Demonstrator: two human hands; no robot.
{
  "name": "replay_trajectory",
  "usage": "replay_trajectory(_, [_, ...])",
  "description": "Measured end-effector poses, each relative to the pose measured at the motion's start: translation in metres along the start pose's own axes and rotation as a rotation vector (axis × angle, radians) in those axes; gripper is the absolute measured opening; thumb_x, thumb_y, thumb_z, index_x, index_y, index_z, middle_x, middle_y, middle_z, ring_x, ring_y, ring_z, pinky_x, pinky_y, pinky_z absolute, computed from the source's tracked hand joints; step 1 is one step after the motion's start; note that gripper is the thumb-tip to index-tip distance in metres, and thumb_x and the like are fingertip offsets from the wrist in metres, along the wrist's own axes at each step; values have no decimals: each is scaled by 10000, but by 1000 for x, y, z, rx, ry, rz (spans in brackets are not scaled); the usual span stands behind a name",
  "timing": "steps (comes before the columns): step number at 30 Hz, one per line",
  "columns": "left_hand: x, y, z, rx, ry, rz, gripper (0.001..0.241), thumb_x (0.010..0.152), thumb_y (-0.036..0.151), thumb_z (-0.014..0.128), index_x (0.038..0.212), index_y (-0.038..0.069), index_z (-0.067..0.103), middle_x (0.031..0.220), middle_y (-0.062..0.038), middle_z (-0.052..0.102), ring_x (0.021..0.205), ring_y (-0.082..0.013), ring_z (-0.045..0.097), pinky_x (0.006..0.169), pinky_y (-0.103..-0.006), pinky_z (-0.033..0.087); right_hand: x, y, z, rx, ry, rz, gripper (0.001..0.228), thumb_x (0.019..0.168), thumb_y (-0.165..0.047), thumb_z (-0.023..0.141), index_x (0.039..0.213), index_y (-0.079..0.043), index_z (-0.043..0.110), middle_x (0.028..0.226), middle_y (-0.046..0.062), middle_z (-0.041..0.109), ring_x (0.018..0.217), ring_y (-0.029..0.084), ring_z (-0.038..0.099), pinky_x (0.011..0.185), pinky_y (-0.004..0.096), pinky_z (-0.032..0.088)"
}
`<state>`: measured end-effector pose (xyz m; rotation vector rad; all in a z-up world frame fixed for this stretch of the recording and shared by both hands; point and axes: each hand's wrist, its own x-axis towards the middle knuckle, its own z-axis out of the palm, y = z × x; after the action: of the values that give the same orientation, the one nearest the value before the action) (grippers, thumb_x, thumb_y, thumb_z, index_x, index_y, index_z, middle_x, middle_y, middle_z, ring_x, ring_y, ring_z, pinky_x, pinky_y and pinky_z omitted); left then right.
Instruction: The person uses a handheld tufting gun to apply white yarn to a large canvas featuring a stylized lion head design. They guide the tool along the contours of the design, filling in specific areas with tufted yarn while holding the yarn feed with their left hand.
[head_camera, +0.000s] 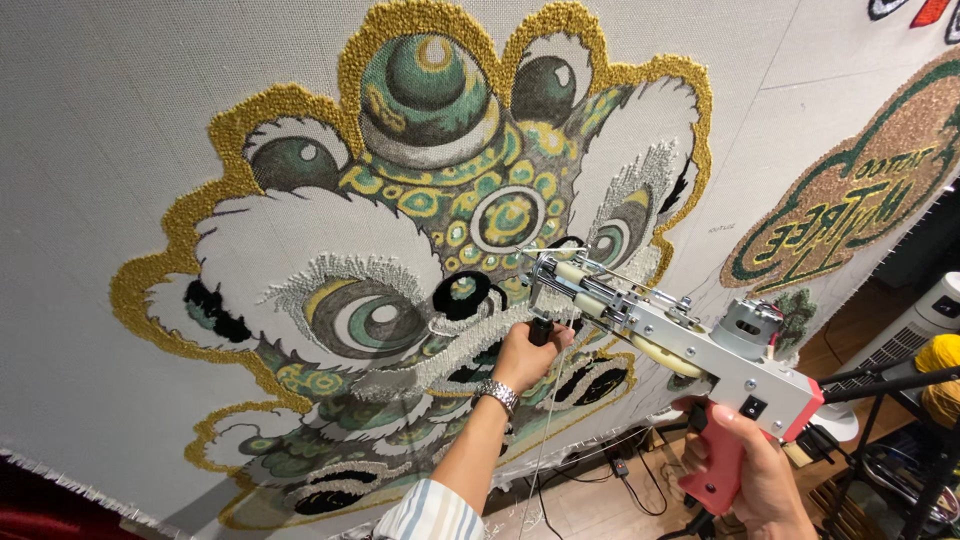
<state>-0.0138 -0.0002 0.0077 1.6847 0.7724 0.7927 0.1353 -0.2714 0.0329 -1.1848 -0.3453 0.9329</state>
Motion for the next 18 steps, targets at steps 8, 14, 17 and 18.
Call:
replay_trajectory(8, [27, -30, -11, -390, -125, 188, 216, 901, 175, 793, 884, -9, 682, 917, -65, 761, 839, -107, 710, 789, -275, 579, 3, 5, 31, -35, -17, -27, 566, 798, -400, 656, 1163, 31, 699, 655, 77, 508, 535, 212, 506, 469, 416, 474])
replay_trajectory(14, [29, -30, -18, -398, -107, 110, 243, 876, 207, 808, 919, -4, 694, 915, -60, 761, 836, -111, 723, 761, -268, 575, 0, -2, 50, -71, 7, -32, 562, 793, -403, 659, 1138, 38, 701, 649, 80, 498, 521, 219, 498, 460, 411, 457])
replay_trajectory(17, [28, -28, -20, -424, -118, 116, 258, 878, 215, 807, 927, -14, 699, 932, -58, 764, 846, -104, 727, 768, -267, 590, 0, -2, 53, -63, -3, -42, 557, 801, -398, 660, 1134, 47, 701, 641, 81, 494, 519, 218, 489, 459, 402, 445])
replay_trajectory(18, [28, -26, -21, -442, -125, 122, 263, 879, 216, 807, 927, -19, 699, 941, -55, 764, 850, -101, 729, 772, -268, 598, 0, -2, 54, -59, -6, -46, 556, 804, -396, 660, 1134, 50, 700, 640, 82, 493, 519, 218, 486, 460, 399, 441])
